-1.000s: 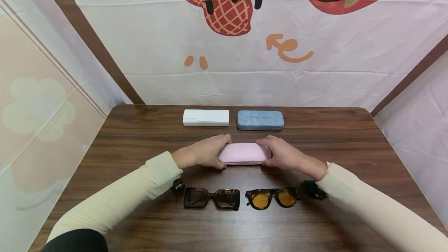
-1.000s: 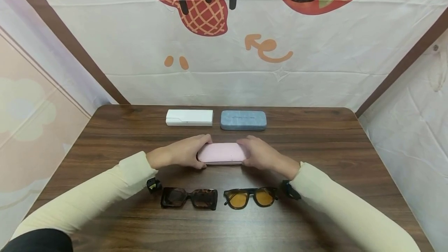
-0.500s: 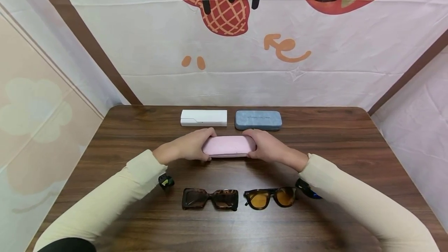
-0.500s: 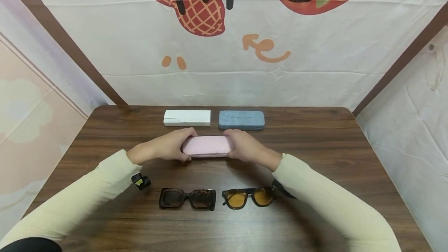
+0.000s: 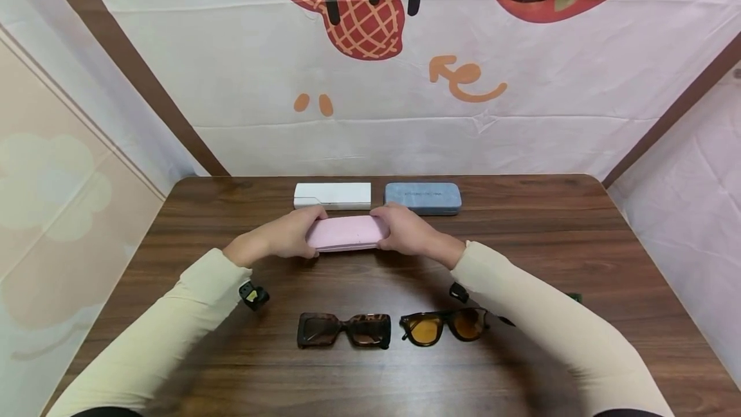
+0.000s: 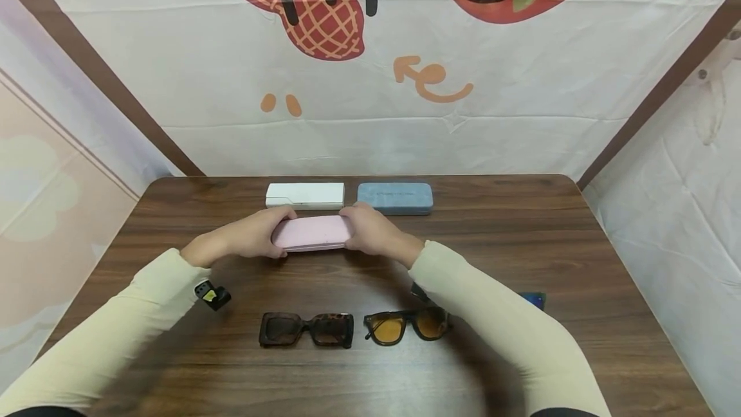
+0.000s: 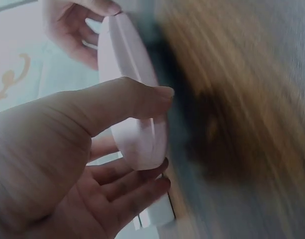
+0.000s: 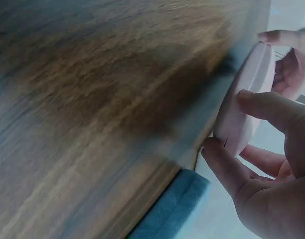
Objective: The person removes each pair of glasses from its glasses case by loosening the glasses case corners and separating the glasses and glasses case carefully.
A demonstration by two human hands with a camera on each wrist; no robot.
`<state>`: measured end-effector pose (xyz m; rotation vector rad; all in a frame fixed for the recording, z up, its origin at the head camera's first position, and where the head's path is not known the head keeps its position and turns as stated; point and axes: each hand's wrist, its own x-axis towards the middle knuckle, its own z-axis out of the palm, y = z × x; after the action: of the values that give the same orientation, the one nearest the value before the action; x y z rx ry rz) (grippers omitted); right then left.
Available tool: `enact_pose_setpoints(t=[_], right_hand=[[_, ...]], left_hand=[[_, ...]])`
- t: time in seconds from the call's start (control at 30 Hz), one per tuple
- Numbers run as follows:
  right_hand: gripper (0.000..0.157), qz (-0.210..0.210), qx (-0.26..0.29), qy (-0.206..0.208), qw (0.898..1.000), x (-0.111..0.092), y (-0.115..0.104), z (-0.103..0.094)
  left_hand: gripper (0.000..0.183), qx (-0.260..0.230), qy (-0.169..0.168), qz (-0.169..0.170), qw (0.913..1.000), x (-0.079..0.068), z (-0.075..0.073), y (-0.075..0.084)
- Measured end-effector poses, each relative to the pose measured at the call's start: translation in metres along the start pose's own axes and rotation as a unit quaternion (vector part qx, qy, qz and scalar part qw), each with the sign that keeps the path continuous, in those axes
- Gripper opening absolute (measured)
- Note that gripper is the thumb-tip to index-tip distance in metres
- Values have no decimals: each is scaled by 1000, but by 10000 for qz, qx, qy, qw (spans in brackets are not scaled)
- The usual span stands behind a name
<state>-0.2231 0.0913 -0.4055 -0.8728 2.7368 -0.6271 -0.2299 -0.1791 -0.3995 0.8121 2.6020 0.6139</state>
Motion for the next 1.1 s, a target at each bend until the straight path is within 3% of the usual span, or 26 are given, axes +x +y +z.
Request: enact_pose_setpoints(t=[0.57,1.1], right_hand=[[61,103,64,60,9999,26,-12,18],[65,272,198,172,9993,27,-11,26]], left_hand=[[58,297,-254,-483,9981,1,-15,-17],[62,395,-269,-425,9980,4,-14,-22]])
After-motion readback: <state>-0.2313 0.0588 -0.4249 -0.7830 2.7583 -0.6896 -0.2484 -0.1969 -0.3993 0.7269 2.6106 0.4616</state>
